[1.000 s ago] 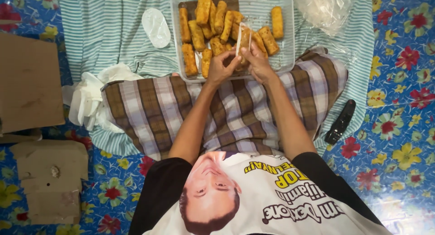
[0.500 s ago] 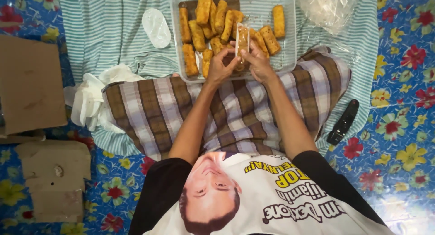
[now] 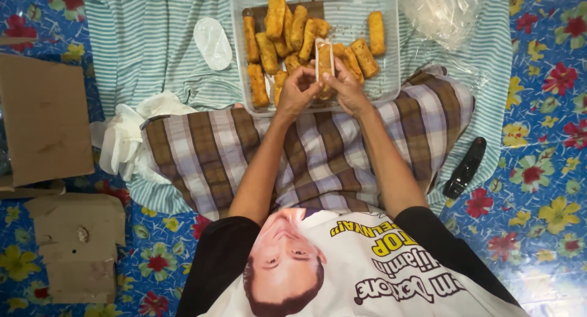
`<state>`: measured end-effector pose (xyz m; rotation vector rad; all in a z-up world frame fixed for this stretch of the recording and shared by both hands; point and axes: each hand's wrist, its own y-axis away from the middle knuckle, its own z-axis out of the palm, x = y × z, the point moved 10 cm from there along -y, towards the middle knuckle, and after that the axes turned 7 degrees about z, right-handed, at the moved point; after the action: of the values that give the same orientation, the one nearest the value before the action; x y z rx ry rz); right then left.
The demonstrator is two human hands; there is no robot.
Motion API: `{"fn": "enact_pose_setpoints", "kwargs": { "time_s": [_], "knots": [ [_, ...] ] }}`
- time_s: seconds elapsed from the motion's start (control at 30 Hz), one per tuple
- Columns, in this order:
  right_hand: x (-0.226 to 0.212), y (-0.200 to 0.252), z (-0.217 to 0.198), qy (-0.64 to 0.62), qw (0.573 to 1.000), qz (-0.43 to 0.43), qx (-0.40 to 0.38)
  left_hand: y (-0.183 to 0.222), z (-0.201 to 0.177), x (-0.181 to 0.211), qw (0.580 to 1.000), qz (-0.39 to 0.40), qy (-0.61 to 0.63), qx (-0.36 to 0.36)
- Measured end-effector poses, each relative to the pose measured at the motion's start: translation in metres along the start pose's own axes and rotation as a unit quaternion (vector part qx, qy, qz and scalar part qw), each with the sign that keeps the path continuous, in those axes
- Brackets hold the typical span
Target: Wrapping individual fried snacks in plastic sheets for packaging
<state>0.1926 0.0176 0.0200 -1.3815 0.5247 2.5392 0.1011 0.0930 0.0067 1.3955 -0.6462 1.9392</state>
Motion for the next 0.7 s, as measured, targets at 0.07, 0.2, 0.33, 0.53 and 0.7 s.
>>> {"fn": "enact_pose_setpoints", "kwargs": {
  "time_s": [0.07,0.2,0.33,0.53,0.7],
  "knots": [
    [-0.004,0.003,0.004,0.0,1.0,0.002,-0.003,0.002,0.003,0.006,1.0,-0.005,-0.002,0.004],
    [-0.01,0.008,0.01,-0.001,1.0,0.006,0.01,0.002,0.003,0.012,0.999,0.036,-0.025,0.007],
    [-0.004,0.007,0.006,-0.007,1.0,0.008,0.008,0.003,0.004,0.008,0.998,0.051,-0.029,0.0],
    [0.011,0.002,-0.007,-0.029,0.999,0.015,0.015,0.004,0.005,0.009,0.999,0.036,-0.023,-0.013],
    [0.024,-0.007,-0.021,0.0,1.0,-0.005,0.018,0.009,0.008,0.034,0.999,0.04,-0.011,-0.008]
  ]
}}
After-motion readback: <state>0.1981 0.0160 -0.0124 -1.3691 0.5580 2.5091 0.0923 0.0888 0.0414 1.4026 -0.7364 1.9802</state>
